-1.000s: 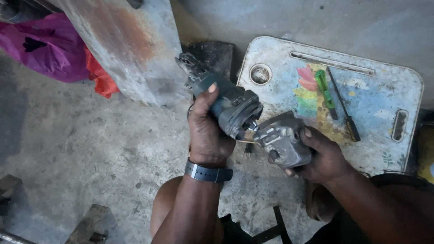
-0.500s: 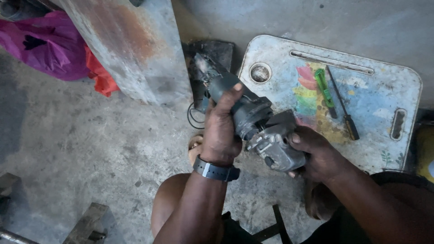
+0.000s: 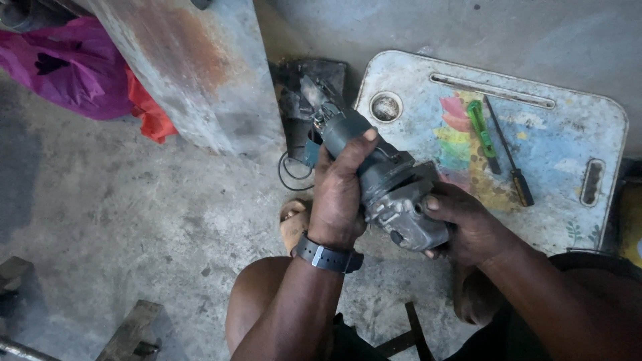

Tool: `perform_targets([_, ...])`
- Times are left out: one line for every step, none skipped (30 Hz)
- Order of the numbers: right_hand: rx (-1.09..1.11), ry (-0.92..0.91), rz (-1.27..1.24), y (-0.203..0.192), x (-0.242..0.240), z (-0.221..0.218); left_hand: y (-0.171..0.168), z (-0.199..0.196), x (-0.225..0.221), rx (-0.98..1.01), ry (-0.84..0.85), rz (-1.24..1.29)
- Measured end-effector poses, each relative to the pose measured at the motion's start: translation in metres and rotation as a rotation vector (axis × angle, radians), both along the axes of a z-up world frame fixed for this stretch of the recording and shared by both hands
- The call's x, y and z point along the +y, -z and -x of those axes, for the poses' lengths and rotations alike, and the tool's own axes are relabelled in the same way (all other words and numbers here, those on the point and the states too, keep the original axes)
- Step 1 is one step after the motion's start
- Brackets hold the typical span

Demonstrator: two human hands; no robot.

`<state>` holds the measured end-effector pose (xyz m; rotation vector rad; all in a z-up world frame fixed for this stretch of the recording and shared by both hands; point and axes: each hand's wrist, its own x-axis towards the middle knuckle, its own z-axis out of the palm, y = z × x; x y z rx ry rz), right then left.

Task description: Disassembling an electric angle grinder to inspect or repair internal components.

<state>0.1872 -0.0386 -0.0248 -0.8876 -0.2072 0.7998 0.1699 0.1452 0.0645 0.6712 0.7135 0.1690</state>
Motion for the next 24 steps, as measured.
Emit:
perform_targets([0.000,0.000,0.000,0.000,-0.001,0.000,-0.002,0.001,0.000,0.000,0.000,0.000])
perform_targets([0.002,-0.001,-0.009,0.000,-0.002,-0.001,-0.004,0.002,0.001,0.008,0.024,-0.021])
perform_targets([0.004,-0.003,-0.017,0.000,-0.003,-0.001,-0.006,0.004,0.001,0.015,0.048,-0.041])
perform_targets([0.004,-0.004,-0.017,-0.005,-0.001,-0.001,-0.008,0.004,0.000,0.015,0.048,-0.041])
perform_targets([0.000,-0.006,-0.044,-0.011,0.002,-0.001,-0.010,0.004,-0.001,0.000,0.034,-0.039])
perform_targets([-0.004,-0.009,-0.072,-0.016,0.004,-0.001,-0.012,0.005,-0.002,-0.015,0.020,-0.038])
perform_targets([-0.004,-0.010,-0.071,-0.013,0.003,-0.001,-0.015,0.006,-0.002,-0.016,0.019,-0.038])
perform_targets([0.004,-0.008,-0.065,-0.010,0.003,-0.001,-0.017,0.007,-0.002,-0.027,0.036,-0.046])
perform_targets([0.012,-0.005,-0.058,-0.008,0.002,-0.002,-0.020,0.007,-0.002,-0.039,0.054,-0.054])
perform_targets([0.012,-0.006,-0.058,-0.009,0.002,-0.001,-0.016,0.006,-0.001,-0.039,0.054,-0.054])
perform_targets([0.020,0.000,-0.048,-0.010,0.002,0.000,-0.012,0.006,0.000,-0.038,0.057,-0.040])
perform_targets([0.028,0.007,-0.038,-0.011,0.001,0.001,-0.009,0.005,0.000,-0.038,0.060,-0.026])
perform_targets([0.028,0.007,-0.038,-0.002,-0.003,-0.001,-0.007,0.005,0.001,-0.037,0.060,-0.026])
perform_targets([0.049,0.006,-0.017,0.008,-0.007,-0.003,-0.005,0.005,0.001,-0.041,0.071,-0.027])
perform_targets([0.070,0.006,0.003,0.017,-0.012,-0.004,-0.003,0.004,0.001,-0.044,0.082,-0.028])
perform_targets([0.070,0.007,0.003,0.012,-0.009,-0.004,-0.001,0.004,0.001,-0.043,0.083,-0.028])
perform_targets([0.108,0.016,0.010,0.007,-0.007,-0.003,0.001,0.004,0.001,-0.037,0.082,-0.019])
perform_targets([0.146,0.026,0.018,0.002,-0.004,-0.003,0.004,0.004,0.002,-0.030,0.082,-0.009])
perform_targets([0.146,0.026,0.018,-0.002,-0.003,-0.003,0.003,0.004,0.001,-0.030,0.082,-0.010])
perform_targets([0.168,0.040,0.074,-0.005,-0.003,-0.003,0.001,0.004,-0.001,-0.020,0.104,-0.011])
perform_targets([0.189,0.054,0.131,-0.009,-0.002,-0.003,0.000,0.005,-0.002,-0.011,0.126,-0.012])
perform_targets([0.189,0.054,0.131,-0.011,-0.001,-0.003,0.003,0.004,-0.002,-0.011,0.127,-0.012])
perform_targets([0.189,0.073,0.143,-0.014,0.000,-0.002,0.005,0.004,-0.003,-0.013,0.127,-0.006])
perform_targets([0.189,0.091,0.155,-0.016,0.000,-0.001,0.008,0.004,-0.004,-0.015,0.128,0.000])
